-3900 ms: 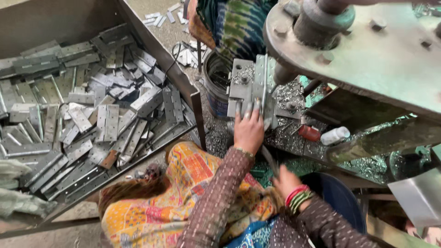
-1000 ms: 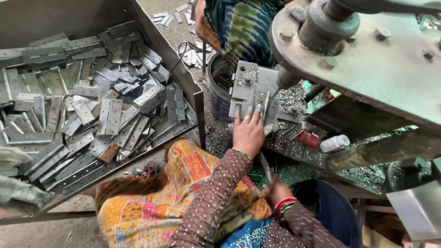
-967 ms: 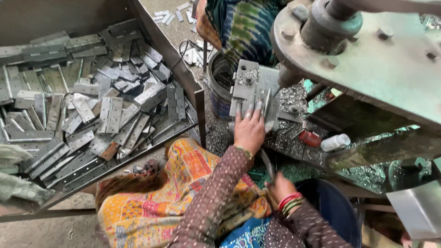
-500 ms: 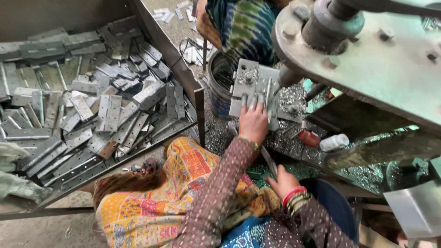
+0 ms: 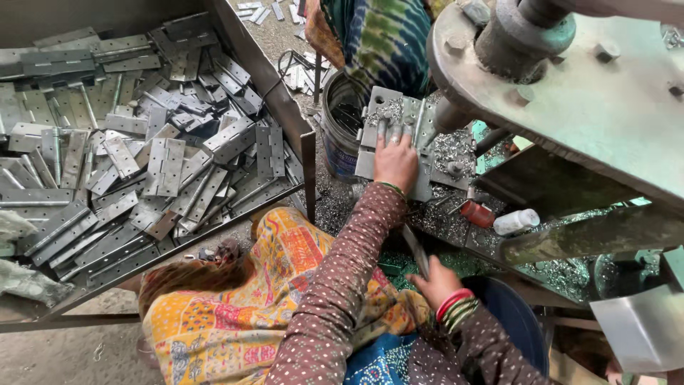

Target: The person sits on the floor and repeatedly picks up metal hinge pieces from a bin, places them into a press machine, and operates the lever to process them. The person handles the metal pieces one at a time and returns them to the bin after processing.

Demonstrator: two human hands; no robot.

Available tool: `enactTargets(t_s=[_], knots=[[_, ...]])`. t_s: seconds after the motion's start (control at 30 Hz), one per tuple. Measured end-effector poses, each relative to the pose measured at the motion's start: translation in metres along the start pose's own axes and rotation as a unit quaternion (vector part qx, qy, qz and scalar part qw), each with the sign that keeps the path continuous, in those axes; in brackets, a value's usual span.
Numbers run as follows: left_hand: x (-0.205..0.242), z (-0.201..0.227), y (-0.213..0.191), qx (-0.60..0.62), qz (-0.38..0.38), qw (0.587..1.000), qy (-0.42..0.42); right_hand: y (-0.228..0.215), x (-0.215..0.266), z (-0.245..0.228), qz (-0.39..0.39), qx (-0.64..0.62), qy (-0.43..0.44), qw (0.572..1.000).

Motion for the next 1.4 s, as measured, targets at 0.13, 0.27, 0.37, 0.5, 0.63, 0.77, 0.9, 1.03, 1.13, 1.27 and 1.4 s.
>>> enactTargets(t_s=[0.13, 0.27, 0.37, 0.5, 0.63, 0.77, 0.9, 1.03, 1.13, 1.27, 1.4], knots=[[-0.012, 0.002, -0.002, 0.010, 0.045, 0.999, 0.011, 0.033, 0.002, -0.004, 0.033, -0.019, 0.005, 0.999], [0.013, -0.002, 0.002, 0.075, -0.016, 0.997, -0.024, 0.059, 0.002, 0.011, -0.007, 0.002, 0.019, 1.000], [0.003, 0.000, -0.011, 0.034, 0.029, 0.999, -0.010, 0.032, -0.025, 0.026, 0.001, 0.028, -0.007, 1.000], [0.003, 0.000, -0.011, 0.013, 0.011, 1.000, -0.008, 0.037, -0.012, 0.022, -0.014, 0.019, 0.016, 1.000], [0.000, -0.006, -0.023, 0.024, 0.035, 0.999, -0.007, 0.058, -0.011, -0.010, 0.048, -0.027, 0.014, 0.998], [0.034, -0.020, -0.025, 0.074, 0.085, 0.993, 0.019, 0.050, 0.001, -0.015, 0.034, -0.027, 0.013, 0.999], [0.103, -0.111, -0.023, 0.198, 0.357, 0.908, -0.089, -0.012, -0.005, -0.004, 0.006, -0.047, 0.015, 0.999], [0.141, -0.240, 0.006, 0.162, 0.393, 0.814, -0.395, -0.036, -0.008, -0.001, -0.080, 0.035, 0.049, 0.995], [0.129, -0.295, 0.037, 0.142, 0.148, 0.828, -0.522, -0.045, -0.014, -0.011, -0.031, 0.008, 0.003, 0.999], [0.113, -0.318, 0.048, 0.167, 0.069, 0.796, -0.578, -0.046, -0.009, -0.017, -0.059, 0.003, 0.031, 0.998], [0.119, -0.306, 0.020, 0.289, 0.280, 0.756, -0.515, -0.058, -0.001, -0.030, -0.069, -0.008, 0.030, 0.997]])
Point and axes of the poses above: each hand's wrist, its own x-axis away from the middle knuckle, its own y-axis out of the palm, z = x × y, the point moved 4 cm from there along -x, towards the middle knuckle, and after that the axes turned 8 degrees about x, right-handed, at the moved point
